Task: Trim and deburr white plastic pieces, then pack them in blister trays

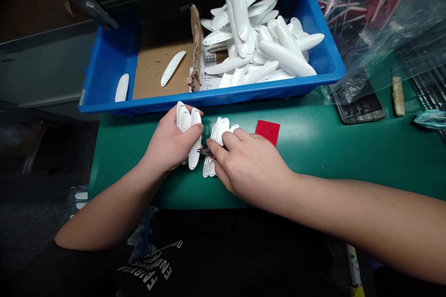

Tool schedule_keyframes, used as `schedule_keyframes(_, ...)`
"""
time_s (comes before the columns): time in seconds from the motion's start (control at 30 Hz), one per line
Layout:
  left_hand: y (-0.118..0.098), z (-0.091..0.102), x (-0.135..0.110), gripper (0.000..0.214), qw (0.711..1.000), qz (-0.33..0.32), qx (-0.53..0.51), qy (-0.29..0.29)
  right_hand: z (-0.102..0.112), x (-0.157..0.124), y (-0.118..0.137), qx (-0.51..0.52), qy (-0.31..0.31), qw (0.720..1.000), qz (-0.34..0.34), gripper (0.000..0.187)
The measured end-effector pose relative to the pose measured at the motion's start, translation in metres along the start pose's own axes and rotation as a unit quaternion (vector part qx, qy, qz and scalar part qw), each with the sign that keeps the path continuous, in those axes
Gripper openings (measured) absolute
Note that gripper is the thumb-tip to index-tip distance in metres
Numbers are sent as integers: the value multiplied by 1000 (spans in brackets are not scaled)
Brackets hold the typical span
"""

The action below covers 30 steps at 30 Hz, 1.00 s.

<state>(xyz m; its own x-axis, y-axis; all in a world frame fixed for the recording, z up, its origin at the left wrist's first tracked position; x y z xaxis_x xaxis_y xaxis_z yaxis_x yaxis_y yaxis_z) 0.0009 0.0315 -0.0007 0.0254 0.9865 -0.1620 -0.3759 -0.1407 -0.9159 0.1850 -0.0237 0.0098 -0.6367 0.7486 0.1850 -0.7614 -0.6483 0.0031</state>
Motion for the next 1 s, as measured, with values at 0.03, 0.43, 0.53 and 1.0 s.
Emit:
schedule_keyframes(0.03, 0, 0, 0, 23, 1000, -1, 3, -1, 0, 0, 1, -4, -1, 1000, -2, 37)
schedule_keyframes(0.43, -2, 2, -1, 23, 1000, -10, -2, -12, -4, -2, -2, 49, -13, 999, -20, 36)
schedule_keyframes(0.53, 2, 1, 1, 21, 997, 7, -71, 1, -7, -4, -14, 143, -63, 987, -44, 35)
schedule_keyframes(1.0, -2, -14, -5, 42, 971, 70, -186, 130, -5, 0, -36, 306, -180, 931, -82, 34)
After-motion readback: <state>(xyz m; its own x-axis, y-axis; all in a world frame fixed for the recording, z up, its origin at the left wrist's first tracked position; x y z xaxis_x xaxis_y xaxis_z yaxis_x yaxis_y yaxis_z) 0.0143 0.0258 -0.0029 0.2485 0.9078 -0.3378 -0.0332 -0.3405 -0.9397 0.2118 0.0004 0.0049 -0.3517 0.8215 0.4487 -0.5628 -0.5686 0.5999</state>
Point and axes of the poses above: each hand's wrist, its own x-axis towards the middle knuckle, its own z-axis out of the back of the hand, y = z × x, the point moved 3 cm from there along x, towards the middle knuckle, and after that the axes turned 9 degrees about -x, right-handed, at the moved point
